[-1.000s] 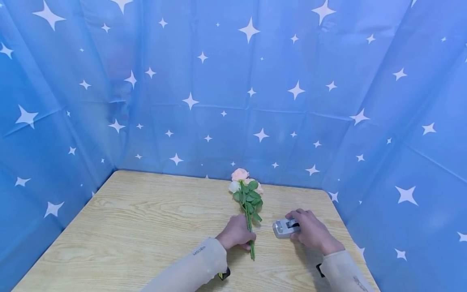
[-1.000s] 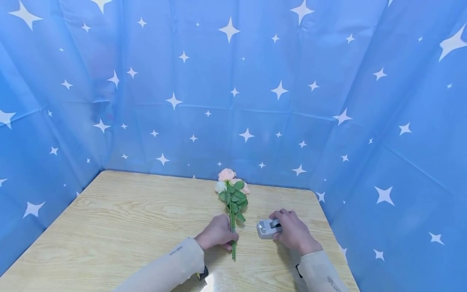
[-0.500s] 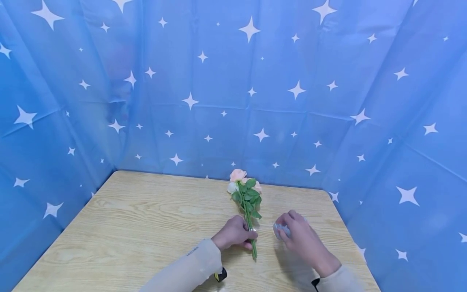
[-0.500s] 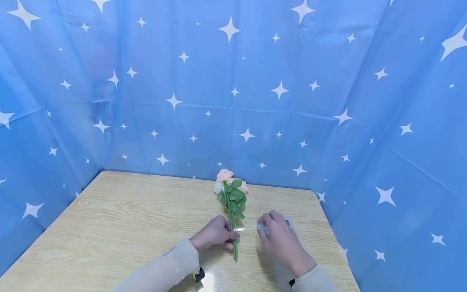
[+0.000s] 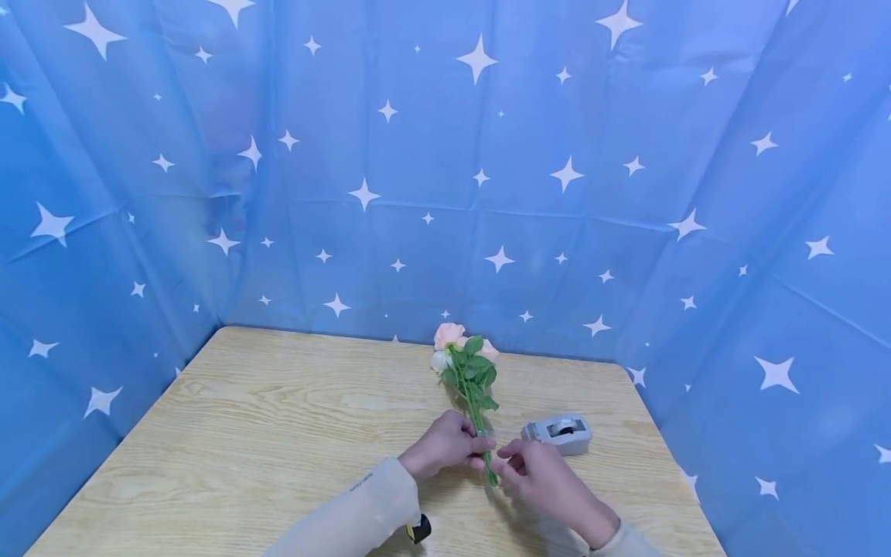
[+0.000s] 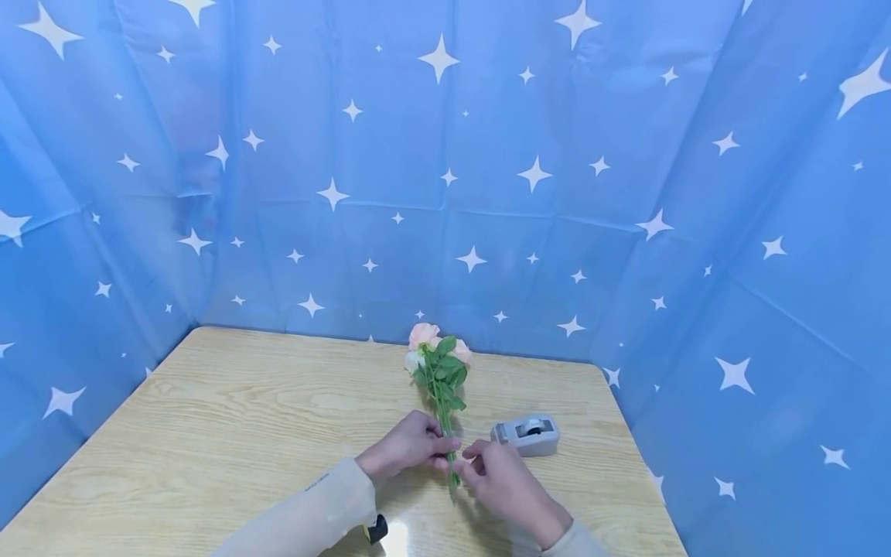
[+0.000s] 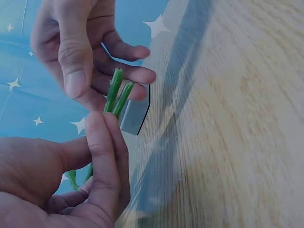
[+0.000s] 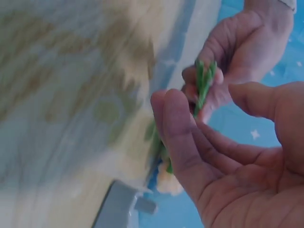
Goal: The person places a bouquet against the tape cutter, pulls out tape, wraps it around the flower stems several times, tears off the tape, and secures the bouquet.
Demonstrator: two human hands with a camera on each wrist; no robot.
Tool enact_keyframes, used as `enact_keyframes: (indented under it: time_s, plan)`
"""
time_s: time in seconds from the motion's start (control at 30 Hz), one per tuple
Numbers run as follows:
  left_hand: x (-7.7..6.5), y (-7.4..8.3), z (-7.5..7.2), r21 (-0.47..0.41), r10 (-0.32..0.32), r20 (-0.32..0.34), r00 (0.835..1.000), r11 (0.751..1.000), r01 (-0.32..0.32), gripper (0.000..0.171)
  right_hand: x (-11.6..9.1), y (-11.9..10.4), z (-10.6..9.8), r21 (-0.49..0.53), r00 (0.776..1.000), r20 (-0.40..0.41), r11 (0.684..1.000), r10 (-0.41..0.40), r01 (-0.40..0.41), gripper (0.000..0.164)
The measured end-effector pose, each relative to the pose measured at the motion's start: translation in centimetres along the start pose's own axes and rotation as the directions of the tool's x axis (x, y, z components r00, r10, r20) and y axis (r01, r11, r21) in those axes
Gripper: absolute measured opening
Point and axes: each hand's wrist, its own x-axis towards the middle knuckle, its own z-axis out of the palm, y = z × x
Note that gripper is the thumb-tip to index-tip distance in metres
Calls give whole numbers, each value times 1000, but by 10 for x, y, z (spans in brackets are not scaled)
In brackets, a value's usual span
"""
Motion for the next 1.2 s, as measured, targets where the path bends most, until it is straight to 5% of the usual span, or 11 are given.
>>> enact_keyframes:
  time_s: [0.23,0.5,0.67,0.97,1.2]
  plan:
    - [0,-2,1,-31,36,-23,999,999,-36,23,5,0,8,242,995,96,970,5,-28,32]
    - [2,-1,2,-36,80,-43,996,996,-81,18,7,7,9,459,986,141,876,94,-149,29]
    - [3,-3,1,-44,85,-42,996,995,-86,17,6,6,11,504,982,147,845,120,-179,26]
    - [5,-3,0,-104,117,-8,993,988,-117,16,4,9,11,524,986,107,835,130,-167,24]
    - [11,-2,-2,-178,147,-48,988,972,-153,15,3,10,11,548,986,115,821,117,-162,25]
